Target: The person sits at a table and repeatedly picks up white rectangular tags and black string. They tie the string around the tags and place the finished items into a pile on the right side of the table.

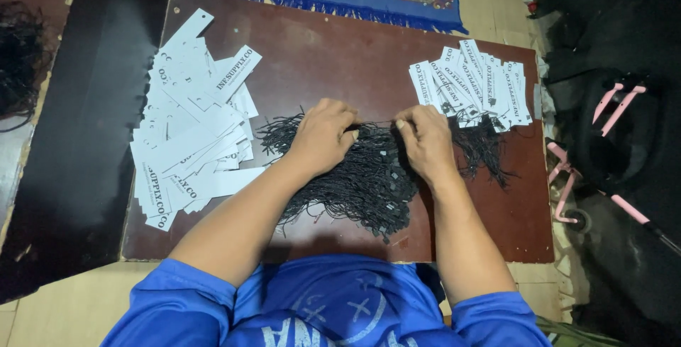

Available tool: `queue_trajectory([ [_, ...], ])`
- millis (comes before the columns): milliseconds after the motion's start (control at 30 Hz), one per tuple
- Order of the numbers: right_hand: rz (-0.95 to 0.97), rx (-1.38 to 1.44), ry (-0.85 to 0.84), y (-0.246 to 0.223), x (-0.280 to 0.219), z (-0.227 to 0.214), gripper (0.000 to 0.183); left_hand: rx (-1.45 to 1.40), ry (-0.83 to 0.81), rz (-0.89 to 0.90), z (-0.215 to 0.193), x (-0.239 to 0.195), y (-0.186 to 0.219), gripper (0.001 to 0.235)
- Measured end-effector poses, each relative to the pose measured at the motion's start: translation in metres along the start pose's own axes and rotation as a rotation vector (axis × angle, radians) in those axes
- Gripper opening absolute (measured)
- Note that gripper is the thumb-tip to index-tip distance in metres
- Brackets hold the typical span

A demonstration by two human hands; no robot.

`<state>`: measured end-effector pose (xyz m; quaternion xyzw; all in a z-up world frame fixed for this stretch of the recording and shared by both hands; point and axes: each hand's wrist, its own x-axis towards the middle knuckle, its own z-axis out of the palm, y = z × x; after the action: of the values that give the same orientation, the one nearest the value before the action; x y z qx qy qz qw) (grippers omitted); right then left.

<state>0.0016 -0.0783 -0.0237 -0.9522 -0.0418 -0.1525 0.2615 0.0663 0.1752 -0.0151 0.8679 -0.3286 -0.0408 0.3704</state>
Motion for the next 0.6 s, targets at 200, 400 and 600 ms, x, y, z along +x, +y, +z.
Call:
queue_trajectory([
  [200,-0.002,-0.022,-0.037,-0.009,0.001,-0.005,0.011,0.015,0.017,0.022,0.002,-0.001,-0.002,0.018],
  [400,-0.031,0.129,-0.044,-0.021,0.006,-0.015,0.015,-0.003,0.006,0.035,-0.001,-0.001,0.000,0.019],
  [600,0.064,0.206,-0.042,-0.038,0.008,-0.022,0.022,0.006,0.004,0.036,0.001,-0.001,-0.001,0.020],
])
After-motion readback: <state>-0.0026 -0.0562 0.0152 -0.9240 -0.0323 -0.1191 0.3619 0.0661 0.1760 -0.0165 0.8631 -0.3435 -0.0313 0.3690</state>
